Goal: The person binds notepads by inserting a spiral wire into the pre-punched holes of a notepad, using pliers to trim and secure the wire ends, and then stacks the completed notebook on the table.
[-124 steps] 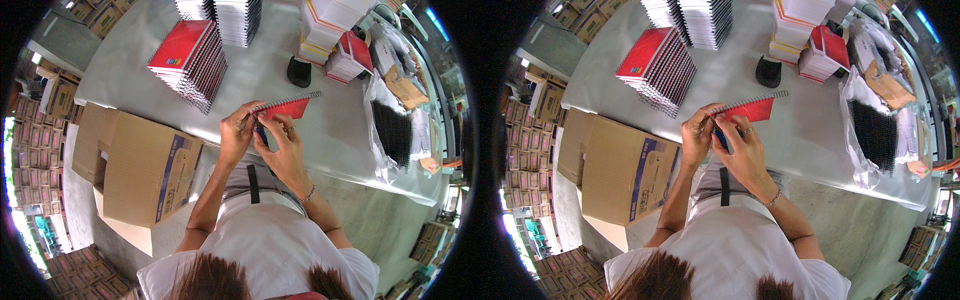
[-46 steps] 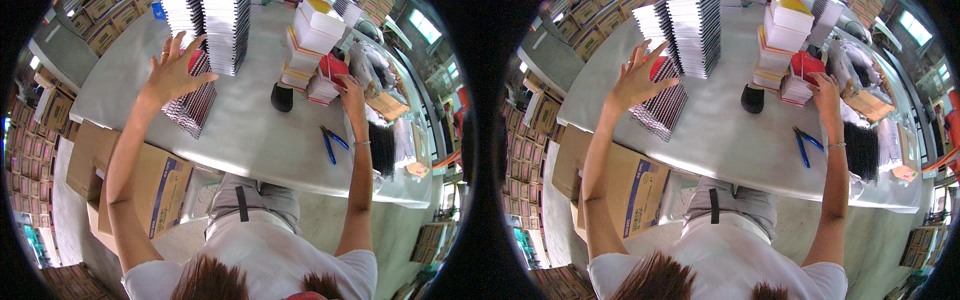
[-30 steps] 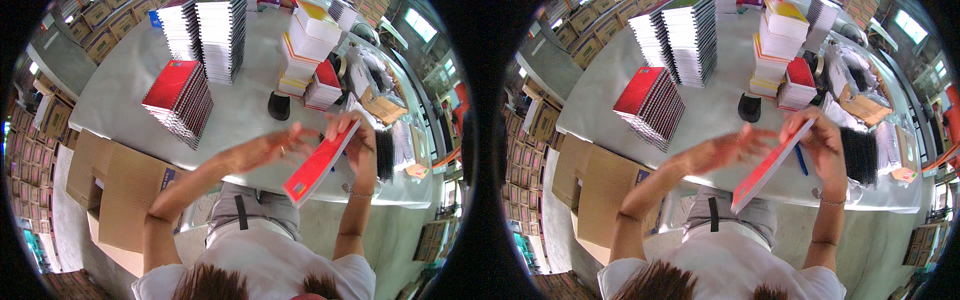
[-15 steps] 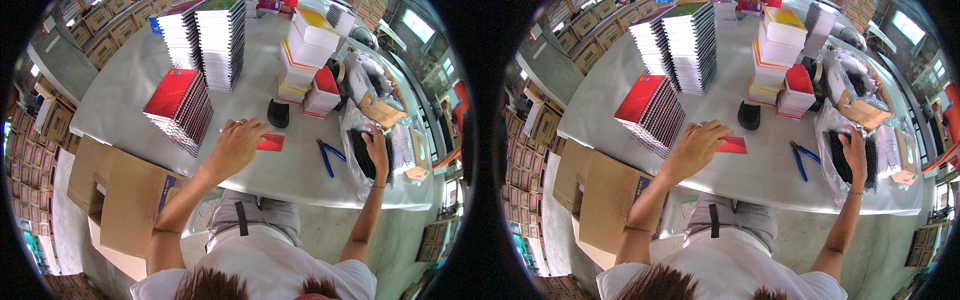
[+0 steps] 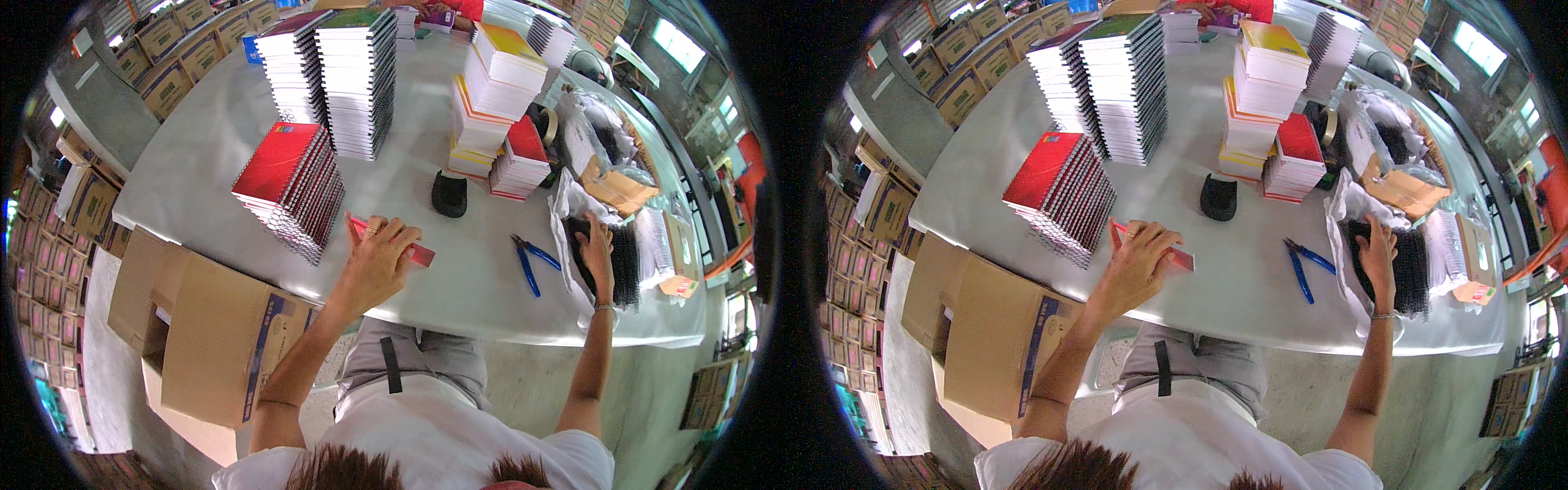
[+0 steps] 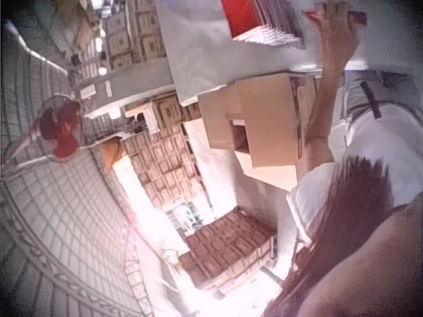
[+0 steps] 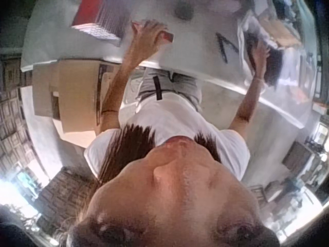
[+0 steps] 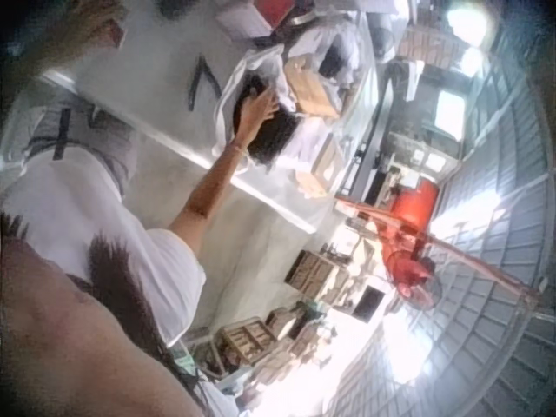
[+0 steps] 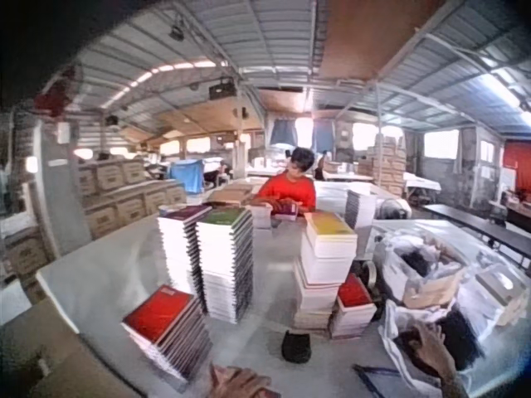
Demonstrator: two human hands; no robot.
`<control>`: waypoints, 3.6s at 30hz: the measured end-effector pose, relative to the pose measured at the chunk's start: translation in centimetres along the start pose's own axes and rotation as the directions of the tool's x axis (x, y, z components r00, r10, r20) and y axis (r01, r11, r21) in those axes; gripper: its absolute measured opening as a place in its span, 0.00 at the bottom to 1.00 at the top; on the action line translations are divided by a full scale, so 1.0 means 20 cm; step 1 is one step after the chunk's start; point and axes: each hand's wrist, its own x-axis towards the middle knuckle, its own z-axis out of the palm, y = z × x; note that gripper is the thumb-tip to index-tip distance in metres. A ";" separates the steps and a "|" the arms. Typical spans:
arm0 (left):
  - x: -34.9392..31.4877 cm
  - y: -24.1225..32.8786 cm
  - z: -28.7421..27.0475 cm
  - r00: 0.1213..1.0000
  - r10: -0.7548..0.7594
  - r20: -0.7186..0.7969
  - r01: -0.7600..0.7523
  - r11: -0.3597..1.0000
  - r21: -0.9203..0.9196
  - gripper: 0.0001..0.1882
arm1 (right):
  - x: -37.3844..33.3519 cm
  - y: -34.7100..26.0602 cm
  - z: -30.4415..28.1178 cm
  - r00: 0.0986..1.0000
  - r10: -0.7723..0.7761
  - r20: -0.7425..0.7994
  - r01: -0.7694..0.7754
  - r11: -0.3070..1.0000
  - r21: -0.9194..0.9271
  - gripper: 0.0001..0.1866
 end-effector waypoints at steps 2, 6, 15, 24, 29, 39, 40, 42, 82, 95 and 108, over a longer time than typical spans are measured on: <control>0.00 -0.01 0.01 1.000 0.010 -0.022 -0.009 1.000 0.022 0.13 | 0.01 -0.01 -0.02 0.999 0.030 0.027 -0.032 0.997 0.075 0.25; 0.00 -0.02 0.04 0.998 0.024 -0.056 -0.021 0.997 0.069 0.12 | 0.04 0.04 -0.04 0.998 0.042 0.037 -0.047 0.990 0.134 0.24; 0.03 0.00 0.12 0.969 -0.027 -0.244 0.036 0.999 0.030 0.24 | 0.04 0.02 0.00 0.992 -0.109 -0.057 0.122 0.939 0.320 0.11; 0.07 0.00 0.17 0.950 0.007 -0.313 0.007 0.999 0.045 0.20 | 0.06 0.05 -0.17 0.905 -0.177 -0.387 0.209 0.977 0.042 0.08; 0.06 -0.01 0.17 0.952 -0.023 -0.307 0.037 0.998 0.041 0.18 | 0.04 -0.19 -0.32 0.878 -0.197 -0.435 0.189 0.980 -0.063 0.09; 0.08 0.00 0.16 0.958 -0.014 -0.286 0.023 0.999 0.028 0.18 | 0.13 -0.14 -0.24 0.973 -0.110 0.203 -0.113 0.542 0.833 0.17; 0.08 0.00 0.17 0.959 -0.011 -0.284 0.018 1.000 0.023 0.18 | 0.13 -0.11 -0.24 0.983 -0.129 0.133 -0.025 0.618 0.786 0.17; 0.07 -0.02 0.18 0.960 -0.017 -0.281 0.023 1.000 0.020 0.18 | 0.10 -0.22 -0.35 0.960 -0.226 0.164 -0.012 0.553 0.833 0.15; 0.04 -0.05 0.15 0.975 -0.050 -0.215 0.022 0.991 -0.132 0.14 | -0.47 -1.25 -0.04 0.859 -0.498 -0.120 0.422 0.555 0.717 0.12; 0.03 -0.07 0.15 0.978 -0.044 -0.203 0.008 0.985 -0.175 0.13 | -0.51 -1.29 -0.02 0.868 -0.453 -0.203 0.417 0.444 0.793 0.13; 0.03 -0.04 0.14 0.983 -0.034 -0.178 0.024 0.998 -0.057 0.23 | -0.49 -1.31 -0.01 0.833 -0.514 -0.206 0.534 0.650 0.540 0.09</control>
